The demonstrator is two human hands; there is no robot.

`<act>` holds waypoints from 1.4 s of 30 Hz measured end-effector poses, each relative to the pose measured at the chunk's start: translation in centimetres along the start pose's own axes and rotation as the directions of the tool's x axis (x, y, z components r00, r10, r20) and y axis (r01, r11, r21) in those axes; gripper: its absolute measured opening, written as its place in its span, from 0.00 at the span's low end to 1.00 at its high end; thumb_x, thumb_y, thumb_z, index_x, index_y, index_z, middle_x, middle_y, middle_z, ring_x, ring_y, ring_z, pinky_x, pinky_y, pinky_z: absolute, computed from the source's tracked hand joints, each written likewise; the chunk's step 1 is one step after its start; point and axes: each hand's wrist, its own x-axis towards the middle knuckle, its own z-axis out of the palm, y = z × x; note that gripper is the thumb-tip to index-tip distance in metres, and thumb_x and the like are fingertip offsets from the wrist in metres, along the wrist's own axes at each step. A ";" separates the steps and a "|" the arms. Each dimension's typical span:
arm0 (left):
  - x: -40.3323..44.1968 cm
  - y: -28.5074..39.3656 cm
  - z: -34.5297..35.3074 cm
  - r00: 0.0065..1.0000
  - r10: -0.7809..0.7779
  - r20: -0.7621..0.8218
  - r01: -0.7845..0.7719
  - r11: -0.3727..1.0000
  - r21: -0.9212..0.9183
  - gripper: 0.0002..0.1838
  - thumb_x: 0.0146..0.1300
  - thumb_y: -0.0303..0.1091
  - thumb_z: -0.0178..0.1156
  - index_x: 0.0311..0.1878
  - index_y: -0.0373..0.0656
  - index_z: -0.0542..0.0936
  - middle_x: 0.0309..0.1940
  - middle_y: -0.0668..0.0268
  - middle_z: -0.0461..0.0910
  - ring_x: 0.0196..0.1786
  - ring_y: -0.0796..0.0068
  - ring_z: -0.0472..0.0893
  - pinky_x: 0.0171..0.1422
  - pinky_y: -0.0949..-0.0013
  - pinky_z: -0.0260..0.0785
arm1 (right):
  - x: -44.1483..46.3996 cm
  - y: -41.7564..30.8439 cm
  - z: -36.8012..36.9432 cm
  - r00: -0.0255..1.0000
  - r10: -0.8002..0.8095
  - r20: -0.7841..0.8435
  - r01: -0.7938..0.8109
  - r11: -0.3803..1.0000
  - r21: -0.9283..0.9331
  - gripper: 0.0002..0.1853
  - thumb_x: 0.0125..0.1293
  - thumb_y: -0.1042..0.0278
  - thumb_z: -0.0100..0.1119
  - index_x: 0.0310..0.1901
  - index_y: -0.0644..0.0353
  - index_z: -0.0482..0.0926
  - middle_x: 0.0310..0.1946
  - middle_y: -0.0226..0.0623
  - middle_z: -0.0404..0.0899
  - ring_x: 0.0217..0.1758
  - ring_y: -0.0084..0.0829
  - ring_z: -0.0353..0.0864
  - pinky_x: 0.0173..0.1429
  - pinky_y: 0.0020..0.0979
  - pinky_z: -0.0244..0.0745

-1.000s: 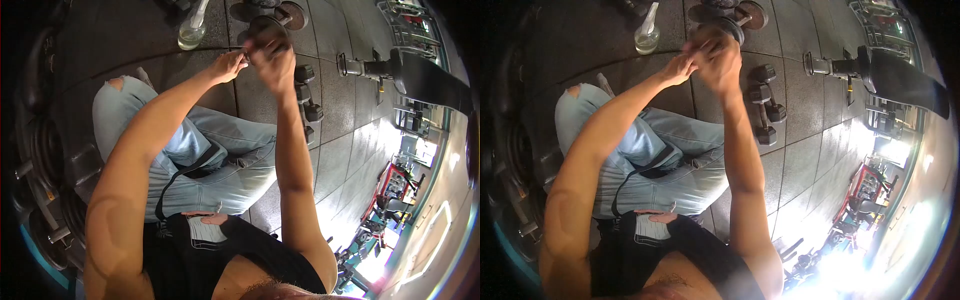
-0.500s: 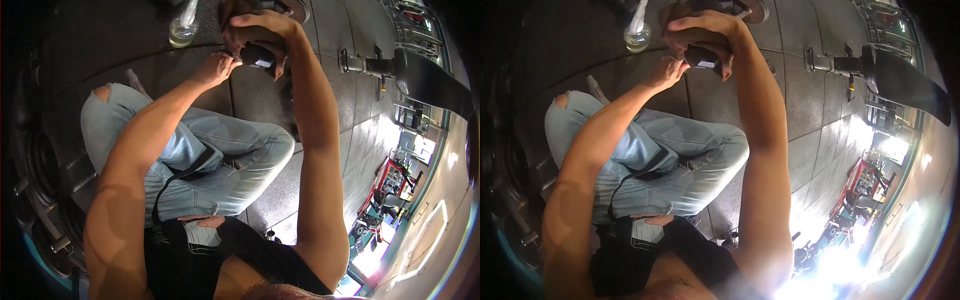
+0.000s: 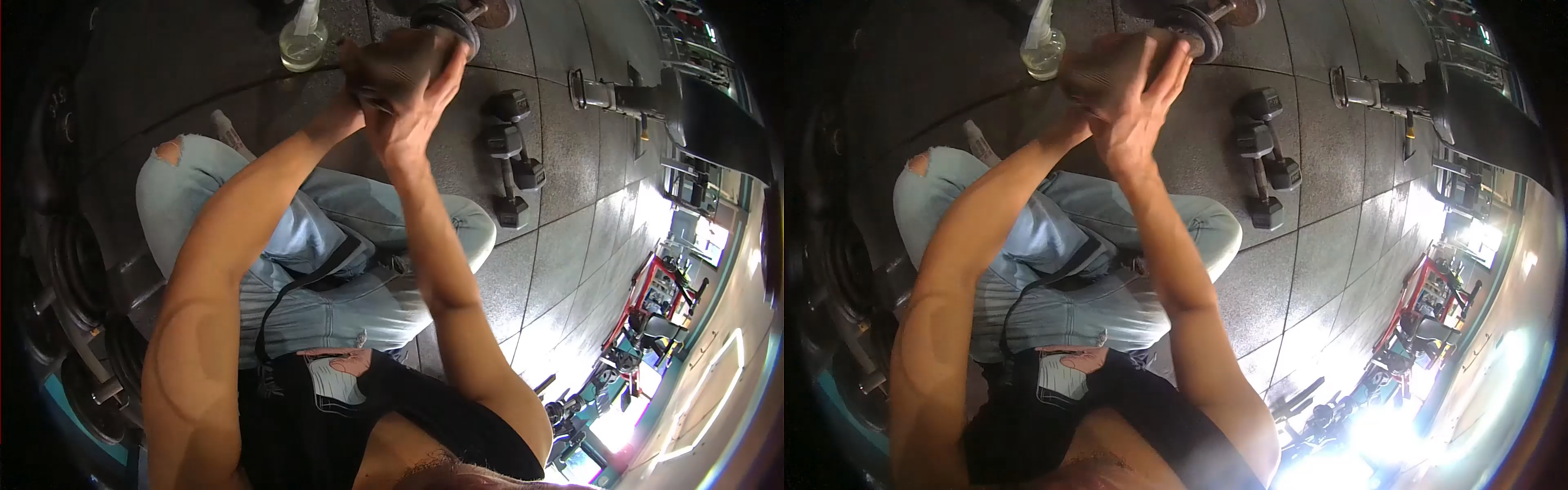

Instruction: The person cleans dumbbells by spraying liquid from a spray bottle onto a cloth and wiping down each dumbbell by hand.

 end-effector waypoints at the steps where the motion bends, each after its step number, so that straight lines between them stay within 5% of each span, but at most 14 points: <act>1: -0.3 -0.2 -0.1 0.996 -0.043 0.075 0.037 0.996 0.083 0.19 0.54 0.30 0.65 0.51 0.42 0.79 0.41 0.53 0.82 0.46 0.52 0.82 0.56 0.57 0.76 | 1.5 -0.8 -1.2 0.997 -0.018 0.076 0.028 0.989 -0.143 0.51 0.49 0.48 0.75 0.72 0.60 0.60 0.74 0.60 0.49 0.74 0.71 0.48 0.75 0.60 0.50; 5: -2.4 0.0 2.5 0.907 -0.244 0.343 0.105 0.920 0.377 0.18 0.54 0.32 0.65 0.48 0.41 0.80 0.41 0.52 0.81 0.44 0.53 0.81 0.56 0.57 0.75 | 6.6 -0.2 -2.9 0.923 -0.104 0.370 0.217 0.936 -0.278 0.39 0.42 0.52 0.78 0.59 0.52 0.76 0.63 0.48 0.70 0.67 0.64 0.63 0.59 0.59 0.69; 9: -3.1 -1.0 3.2 0.988 -0.090 -0.126 0.112 0.977 0.182 0.12 0.55 0.34 0.63 0.36 0.35 0.78 0.35 0.50 0.79 0.40 0.52 0.80 0.48 0.50 0.73 | 10.6 -0.5 -2.4 0.804 0.033 0.593 0.160 0.950 -0.270 0.30 0.47 0.48 0.75 0.53 0.49 0.81 0.55 0.45 0.78 0.60 0.56 0.74 0.57 0.53 0.74; 13: -3.1 -2.1 3.9 1.000 -0.009 -0.009 0.011 0.981 0.195 0.12 0.56 0.34 0.62 0.36 0.35 0.76 0.33 0.49 0.79 0.38 0.50 0.80 0.45 0.50 0.73 | 12.5 6.5 3.6 0.779 -0.266 0.567 0.493 0.819 -0.292 0.33 0.53 0.53 0.70 0.60 0.59 0.77 0.55 0.43 0.79 0.55 0.36 0.78 0.57 0.37 0.72; 17: -2.8 -1.0 2.4 0.991 -0.122 -0.045 0.127 0.982 0.137 0.14 0.57 0.32 0.61 0.45 0.38 0.74 0.31 0.50 0.78 0.34 0.48 0.80 0.40 0.50 0.74 | 15.2 7.6 0.6 0.595 -0.088 0.799 -0.305 0.895 0.325 0.31 0.56 0.46 0.70 0.57 0.58 0.80 0.50 0.45 0.84 0.53 0.42 0.83 0.61 0.38 0.75; 21: -1.5 0.9 1.1 0.971 -0.238 0.025 0.239 0.969 -0.060 0.18 0.56 0.29 0.62 0.49 0.40 0.71 0.29 0.51 0.78 0.32 0.48 0.80 0.37 0.49 0.74 | 7.8 11.9 1.4 0.513 -0.277 0.812 -0.817 -0.447 0.363 0.35 0.75 0.45 0.47 0.69 0.70 0.61 0.67 0.52 0.68 0.67 0.46 0.72 0.69 0.42 0.70; 23: -1.8 0.3 1.2 0.967 -0.253 0.004 0.251 0.958 -0.141 0.21 0.53 0.29 0.65 0.50 0.42 0.71 0.29 0.54 0.78 0.33 0.49 0.81 0.37 0.49 0.75 | 4.0 7.8 0.5 0.774 0.160 0.612 -0.509 -0.418 0.753 0.36 0.76 0.39 0.39 0.68 0.67 0.63 0.66 0.50 0.68 0.69 0.44 0.70 0.71 0.45 0.67; 28: -3.0 -1.2 3.3 0.988 0.075 -0.137 -0.041 0.971 0.237 0.24 0.53 0.31 0.68 0.54 0.39 0.75 0.33 0.56 0.78 0.36 0.60 0.80 0.40 0.63 0.76 | -0.6 1.4 -2.0 0.734 0.602 0.314 -0.342 -0.072 0.937 0.30 0.76 0.49 0.50 0.67 0.67 0.65 0.64 0.45 0.70 0.68 0.39 0.70 0.71 0.41 0.67; 31: -0.2 2.6 -0.4 0.952 0.295 0.084 -0.257 0.616 0.745 0.16 0.65 0.38 0.59 0.51 0.40 0.77 0.36 0.58 0.79 0.38 0.62 0.80 0.43 0.59 0.77 | 1.0 0.7 -3.7 0.910 0.397 0.122 -0.353 0.586 0.730 0.17 0.73 0.61 0.56 0.50 0.68 0.82 0.47 0.40 0.83 0.52 0.34 0.81 0.60 0.32 0.73; 33: 0.9 3.5 -1.2 0.924 -0.137 0.358 -0.175 0.680 0.712 0.17 0.68 0.43 0.54 0.55 0.44 0.77 0.41 0.54 0.79 0.45 0.58 0.80 0.56 0.52 0.74 | 4.2 3.2 -3.0 0.996 0.082 0.026 -0.086 0.893 0.442 0.13 0.64 0.64 0.63 0.41 0.68 0.83 0.39 0.41 0.84 0.44 0.29 0.82 0.50 0.30 0.75; 34: -1.7 0.7 0.6 0.979 0.158 -0.132 -0.129 0.970 0.204 0.23 0.65 0.41 0.57 0.60 0.40 0.75 0.53 0.48 0.76 0.59 0.53 0.76 0.67 0.47 0.66 | 5.8 4.4 -2.3 0.980 0.117 0.158 -0.182 0.845 0.503 0.12 0.61 0.65 0.64 0.40 0.67 0.83 0.39 0.39 0.84 0.44 0.26 0.82 0.49 0.30 0.75; 38: -3.2 -2.2 1.3 0.996 -0.013 0.086 -0.019 0.933 0.360 0.36 0.63 0.39 0.60 0.71 0.33 0.63 0.72 0.47 0.61 0.75 0.43 0.59 0.76 0.42 0.54 | 8.1 6.9 -1.4 0.777 0.298 0.555 -0.596 0.064 0.800 0.29 0.63 0.48 0.67 0.53 0.69 0.79 0.47 0.42 0.82 0.49 0.35 0.82 0.53 0.33 0.76; 41: -1.7 -2.0 0.8 0.956 0.274 -0.108 -0.196 0.866 0.459 0.35 0.66 0.40 0.57 0.72 0.33 0.61 0.72 0.46 0.61 0.74 0.43 0.60 0.77 0.47 0.53 | 4.8 5.1 0.3 0.757 0.618 0.211 -0.326 0.077 0.942 0.29 0.66 0.48 0.65 0.55 0.68 0.78 0.48 0.40 0.81 0.51 0.30 0.79 0.58 0.31 0.73; 42: -3.6 -3.9 2.2 0.996 0.053 0.068 -0.073 0.940 0.333 0.33 0.68 0.41 0.56 0.72 0.34 0.62 0.71 0.46 0.62 0.74 0.48 0.62 0.78 0.53 0.55 | 3.2 4.3 -0.8 0.700 0.656 0.283 -0.401 0.033 0.916 0.27 0.67 0.50 0.64 0.54 0.68 0.78 0.49 0.39 0.81 0.53 0.29 0.78 0.59 0.30 0.71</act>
